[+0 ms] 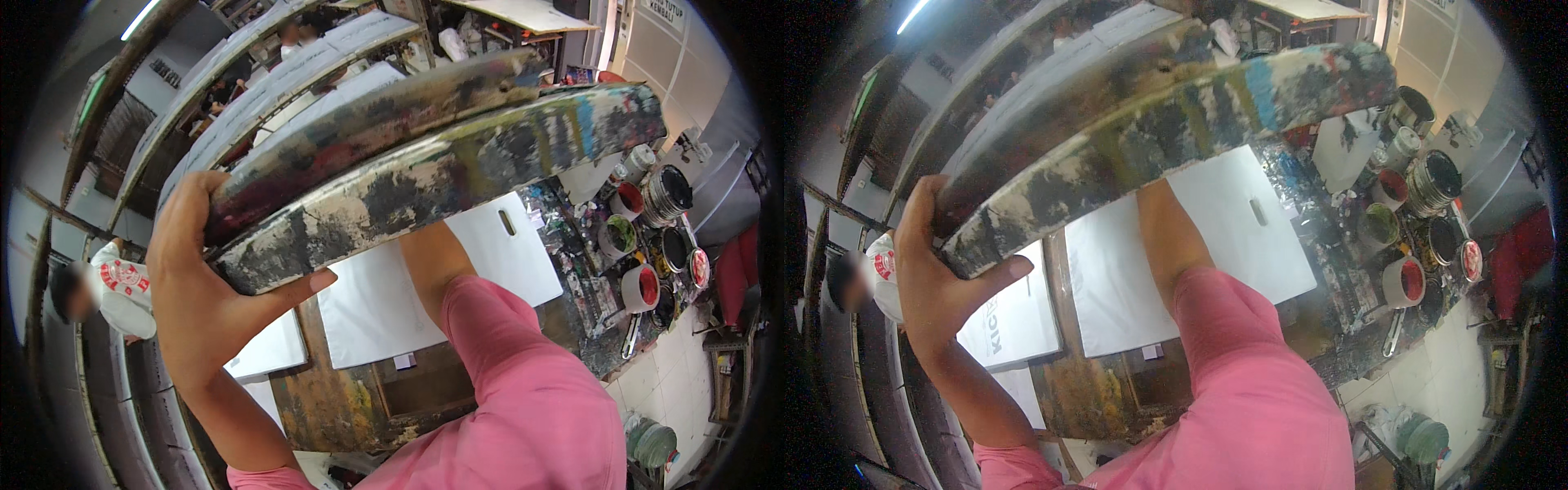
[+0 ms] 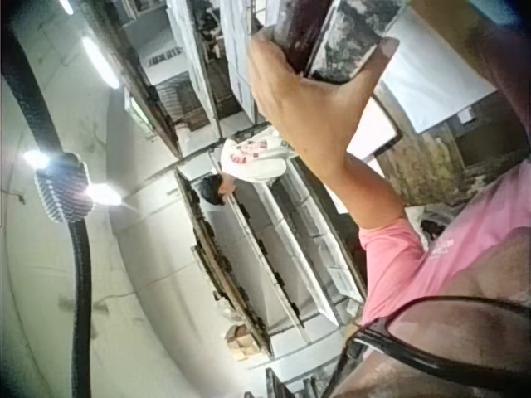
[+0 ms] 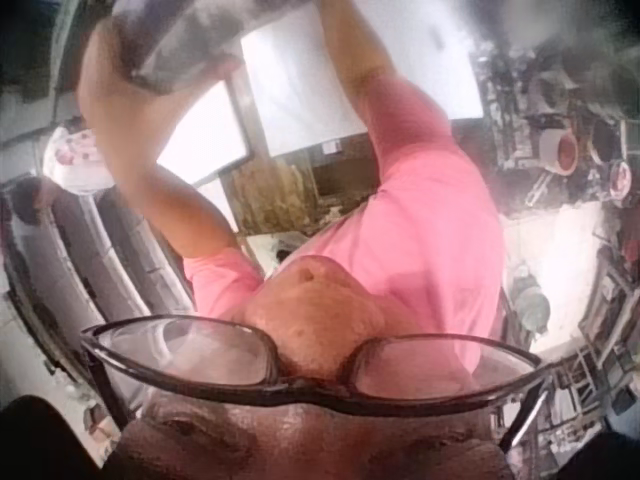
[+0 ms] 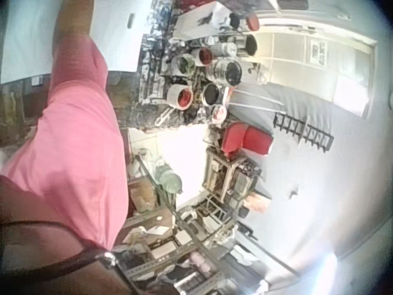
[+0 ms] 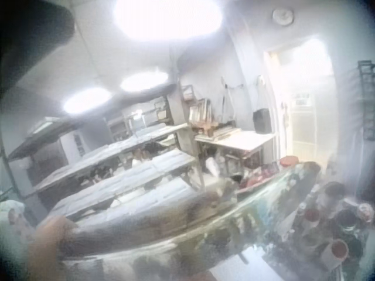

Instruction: The person screen prints logos onto white plastic bags by placing each bag under a hinged screen, applying black ink with a squeegee, and lifting the screen before setting the finished bag aside.

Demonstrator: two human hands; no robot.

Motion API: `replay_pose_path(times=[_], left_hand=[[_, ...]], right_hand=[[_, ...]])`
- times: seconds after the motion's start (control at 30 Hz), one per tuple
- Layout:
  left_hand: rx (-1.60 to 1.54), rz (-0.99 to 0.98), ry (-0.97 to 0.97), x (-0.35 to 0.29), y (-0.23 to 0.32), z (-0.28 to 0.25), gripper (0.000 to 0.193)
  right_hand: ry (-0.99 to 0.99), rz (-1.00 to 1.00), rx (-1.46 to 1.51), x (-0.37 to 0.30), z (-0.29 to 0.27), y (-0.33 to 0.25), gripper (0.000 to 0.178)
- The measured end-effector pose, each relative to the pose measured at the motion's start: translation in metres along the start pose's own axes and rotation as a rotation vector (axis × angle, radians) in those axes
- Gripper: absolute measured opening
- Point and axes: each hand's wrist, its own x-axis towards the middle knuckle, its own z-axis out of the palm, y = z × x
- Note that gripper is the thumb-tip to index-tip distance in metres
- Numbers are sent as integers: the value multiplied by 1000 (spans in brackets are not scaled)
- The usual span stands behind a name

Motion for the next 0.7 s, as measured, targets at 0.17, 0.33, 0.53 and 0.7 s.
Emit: replay_pose_path(times=[0.17, 0.33, 0.53, 0.7], left_hand=[[-30, 12, -21, 3, 1, 6, 93], [15, -5, -14, -2, 2, 7, 88], [-66, -10, -8, -2, -3, 11, 96], [-238, -98, -9, 8, -1, 10, 96]], right_hand=[[7, 40, 24, 1, 6, 9, 63], [60, 103, 159, -62, 44, 48, 69], [-165, 31, 484, -154, 101, 63, 79], [-6, -15, 281, -39, 66, 62, 74]])
